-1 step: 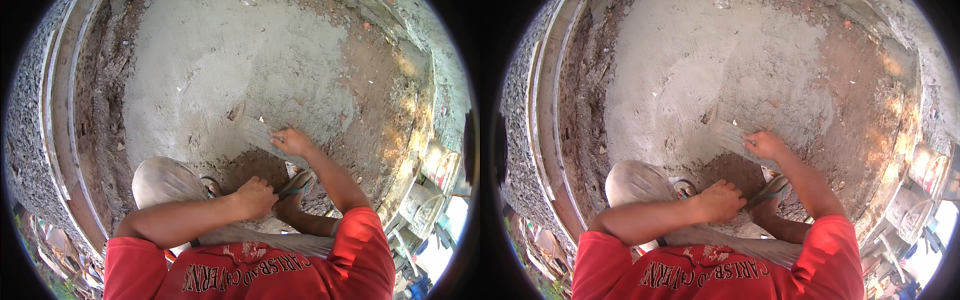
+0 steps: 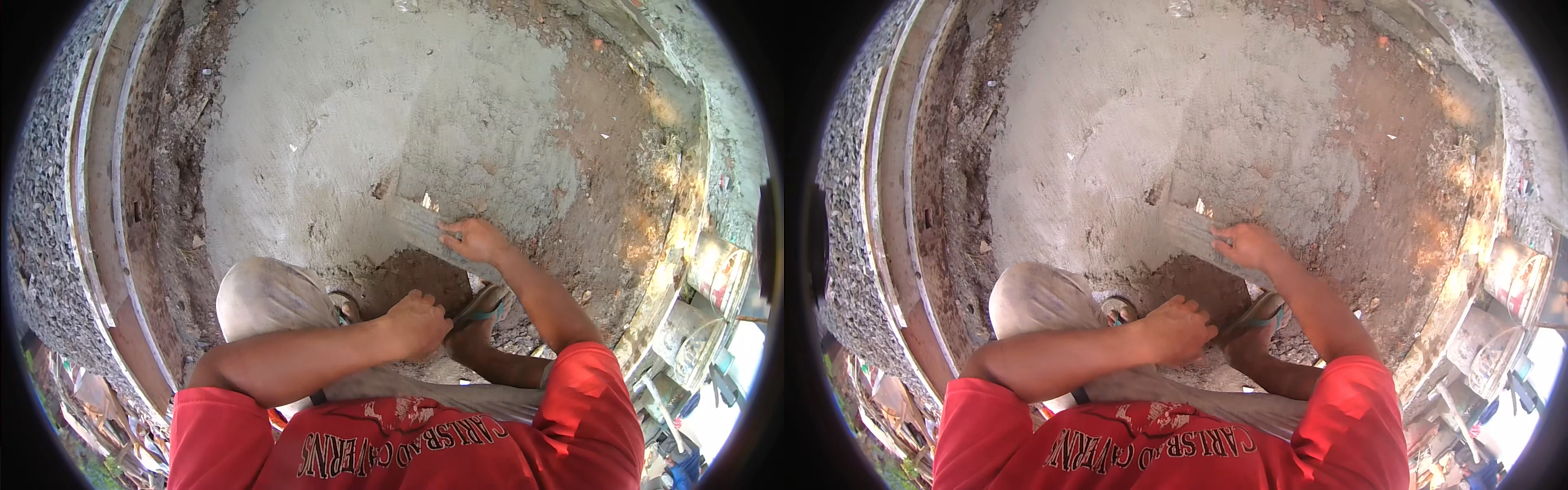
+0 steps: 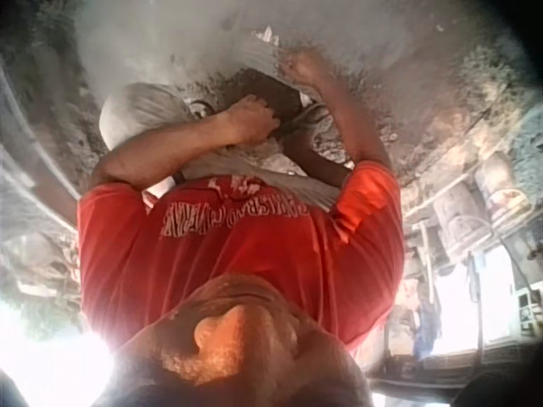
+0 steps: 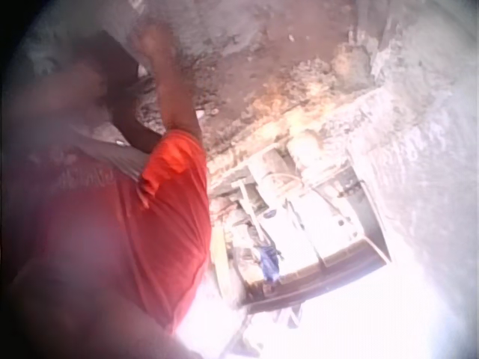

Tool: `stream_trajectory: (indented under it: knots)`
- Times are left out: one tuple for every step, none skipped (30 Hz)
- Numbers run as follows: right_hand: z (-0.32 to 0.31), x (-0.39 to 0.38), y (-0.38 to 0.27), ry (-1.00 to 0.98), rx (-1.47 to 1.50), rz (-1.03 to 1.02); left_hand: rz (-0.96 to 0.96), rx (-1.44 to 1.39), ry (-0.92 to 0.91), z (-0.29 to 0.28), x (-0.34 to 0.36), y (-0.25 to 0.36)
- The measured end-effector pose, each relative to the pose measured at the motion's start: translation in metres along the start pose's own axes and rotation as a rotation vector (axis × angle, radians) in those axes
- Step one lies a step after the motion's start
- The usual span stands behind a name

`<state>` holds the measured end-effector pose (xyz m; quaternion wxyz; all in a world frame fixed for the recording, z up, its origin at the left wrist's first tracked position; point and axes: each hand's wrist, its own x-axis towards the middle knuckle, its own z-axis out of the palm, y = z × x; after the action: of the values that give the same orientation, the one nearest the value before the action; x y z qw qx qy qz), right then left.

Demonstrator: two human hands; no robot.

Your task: The person pours wet concrete from a bucket into a wooden frame and uses a trowel to spread and level it across the ground area.

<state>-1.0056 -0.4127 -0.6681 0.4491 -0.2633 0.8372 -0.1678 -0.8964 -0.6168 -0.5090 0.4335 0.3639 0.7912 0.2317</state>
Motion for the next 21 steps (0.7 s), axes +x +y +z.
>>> stream_trajectory:
  knots:
    - [0.007, -0.007, -0.008, 0.028, -0.076, 0.003, -0.009, 0.002, -0.017, 0.004, 0.000, 0.000]
    - [0.014, -0.012, -0.018, 0.055, -0.153, 0.004, 0.003, 0.007, -0.026, 0.013, 0.000, 0.000]
    - [0.021, -0.020, -0.026, 0.081, -0.230, 0.006, 0.016, 0.011, -0.034, 0.024, 0.000, 0.002]
    - [0.038, -0.024, -0.025, 0.184, -0.282, -0.034, 0.025, 0.033, -0.035, 0.025, 0.000, -0.003]
    - [0.069, -0.030, -0.014, 0.270, -0.331, -0.079, 0.018, 0.034, -0.022, 0.022, 0.002, -0.003]
    - [0.083, -0.036, -0.015, 0.350, -0.371, -0.118, 0.016, 0.028, -0.018, 0.020, 0.003, 0.000]
    - [0.089, -0.035, -0.009, 0.352, -0.398, -0.160, 0.013, 0.021, -0.013, 0.019, 0.002, 0.002]
    - [0.093, -0.030, -0.001, 0.354, -0.424, -0.203, 0.045, 0.011, 0.016, 0.020, 0.000, 0.005]
    - [0.088, -0.020, 0.003, 0.363, -0.451, -0.259, 0.065, 0.005, 0.048, 0.018, -0.002, 0.007]
    - [0.078, -0.011, 0.001, 0.375, -0.501, -0.301, 0.092, -0.005, 0.074, 0.021, -0.003, 0.011]
    - [0.064, 0.003, 0.002, 0.388, -0.549, -0.346, 0.073, -0.021, 0.066, 0.022, -0.003, 0.015]
    - [0.046, 0.019, -0.001, 0.408, -0.592, -0.391, 0.053, -0.032, 0.054, 0.023, -0.002, 0.017]
    - [0.024, 0.032, -0.005, 0.313, -0.637, -0.352, 0.035, -0.044, 0.044, 0.024, -0.001, 0.018]
    - [-0.005, 0.051, -0.006, 0.222, -0.687, -0.313, -0.003, 0.000, 0.088, 0.022, -0.003, 0.017]
    - [-0.034, 0.067, 0.005, 0.288, -0.658, -0.288, -0.033, 0.039, 0.129, 0.018, -0.009, 0.020]
    - [-0.075, 0.080, 0.014, 0.329, -0.719, -0.152, -0.064, 0.071, 0.170, 0.014, -0.016, 0.023]
    - [-0.116, 0.091, 0.024, 0.361, -0.779, -0.011, -0.112, 0.100, 0.194, 0.009, -0.020, 0.028]
    - [-0.156, 0.098, 0.036, 0.384, -0.738, 0.141, -0.157, 0.129, 0.218, 0.005, -0.026, 0.036]
    - [-0.189, 0.101, 0.040, 0.392, -0.636, 0.158, -0.220, 0.156, 0.242, -0.001, -0.036, 0.044]
    - [-0.214, 0.106, 0.045, 0.392, -0.540, 0.178, -0.235, 0.139, 0.278, -0.010, -0.047, 0.054]
    - [-0.233, 0.120, 0.057, 0.505, -0.436, 0.136, -0.241, 0.132, 0.321, -0.024, -0.057, 0.065]
